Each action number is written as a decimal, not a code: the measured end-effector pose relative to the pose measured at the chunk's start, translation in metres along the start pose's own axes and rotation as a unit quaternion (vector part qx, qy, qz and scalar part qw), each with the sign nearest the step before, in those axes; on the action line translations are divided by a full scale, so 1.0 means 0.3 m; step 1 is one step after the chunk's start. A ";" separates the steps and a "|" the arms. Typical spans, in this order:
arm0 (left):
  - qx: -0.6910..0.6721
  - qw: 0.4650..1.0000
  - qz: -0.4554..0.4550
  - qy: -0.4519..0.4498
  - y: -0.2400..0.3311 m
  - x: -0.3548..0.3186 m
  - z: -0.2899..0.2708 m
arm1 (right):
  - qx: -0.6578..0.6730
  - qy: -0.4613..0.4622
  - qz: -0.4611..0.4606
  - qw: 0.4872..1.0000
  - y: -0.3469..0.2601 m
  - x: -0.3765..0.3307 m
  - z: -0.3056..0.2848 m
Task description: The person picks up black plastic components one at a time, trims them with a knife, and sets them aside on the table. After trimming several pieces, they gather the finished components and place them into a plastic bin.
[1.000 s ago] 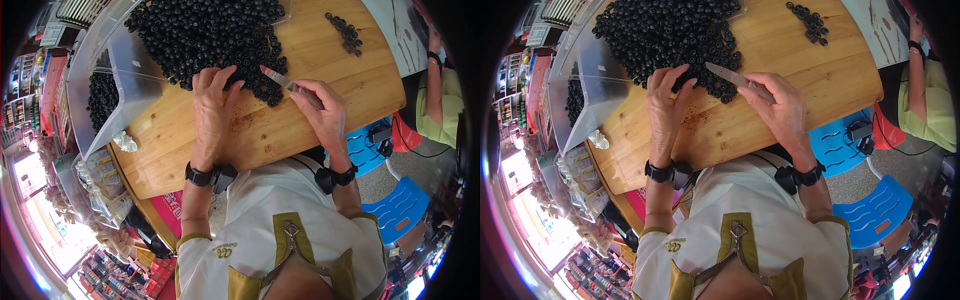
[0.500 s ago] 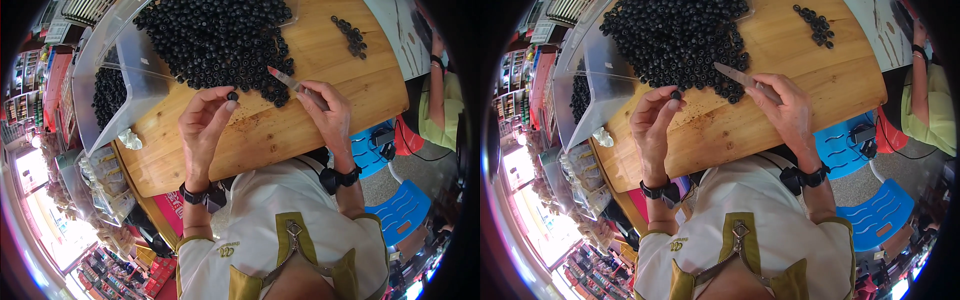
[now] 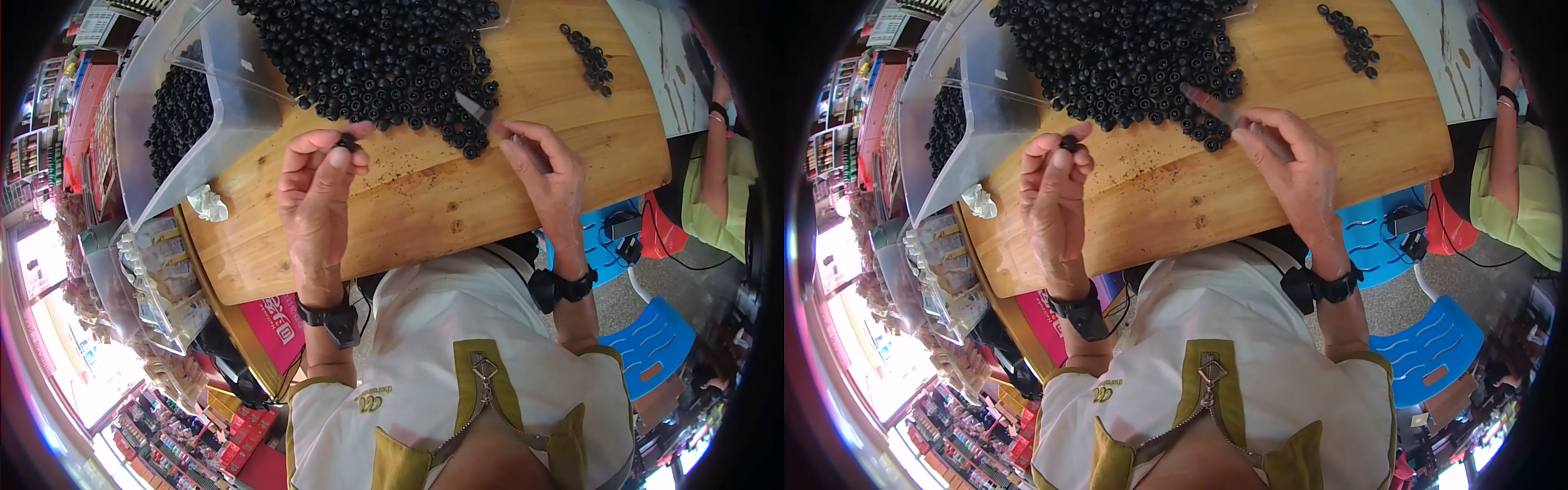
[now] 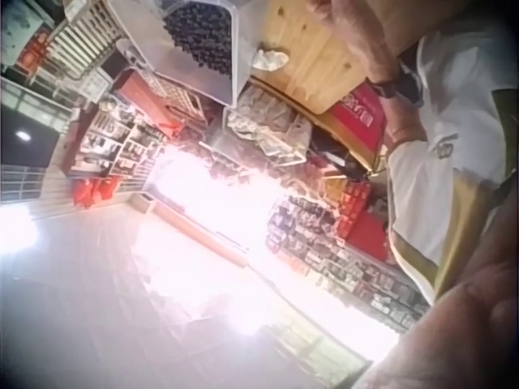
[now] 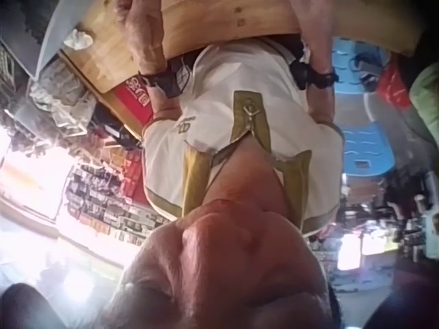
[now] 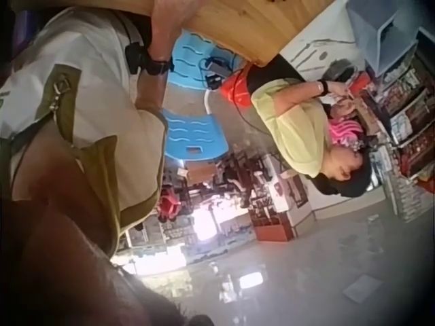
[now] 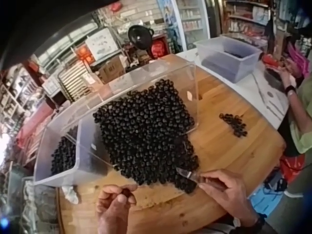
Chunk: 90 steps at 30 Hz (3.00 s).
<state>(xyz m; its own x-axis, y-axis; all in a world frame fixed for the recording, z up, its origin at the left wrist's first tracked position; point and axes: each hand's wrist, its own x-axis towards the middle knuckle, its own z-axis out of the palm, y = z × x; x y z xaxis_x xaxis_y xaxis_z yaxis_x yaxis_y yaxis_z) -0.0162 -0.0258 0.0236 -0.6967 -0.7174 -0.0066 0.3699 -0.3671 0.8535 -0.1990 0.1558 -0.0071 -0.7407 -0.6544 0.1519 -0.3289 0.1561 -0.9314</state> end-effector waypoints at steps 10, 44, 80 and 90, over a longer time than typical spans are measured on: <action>0.073 0.992 0.091 0.052 0.106 -0.038 -0.069 | -0.010 -0.237 0.011 0.972 -0.101 -0.118 0.047; -0.057 0.998 0.031 0.006 -0.087 -0.112 -0.050 | 0.108 -0.215 -0.110 0.964 -0.223 -0.003 0.177; 0.616 0.767 0.179 0.003 -0.074 0.061 0.000 | 0.047 -0.018 0.016 0.999 -0.002 0.036 0.054; 0.687 0.695 0.212 0.000 -0.127 0.098 -0.004 | 0.042 -0.017 0.017 0.999 -0.006 0.036 0.045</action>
<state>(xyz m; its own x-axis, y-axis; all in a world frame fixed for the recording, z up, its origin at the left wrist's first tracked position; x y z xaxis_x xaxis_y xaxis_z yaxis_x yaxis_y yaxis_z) -0.0501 -0.0338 -0.0098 -0.7037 -0.5886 0.3979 -0.3945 0.7895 0.4701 -0.1985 0.1383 -0.0083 -0.7298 -0.6749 0.1094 -0.2528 0.1177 -0.9603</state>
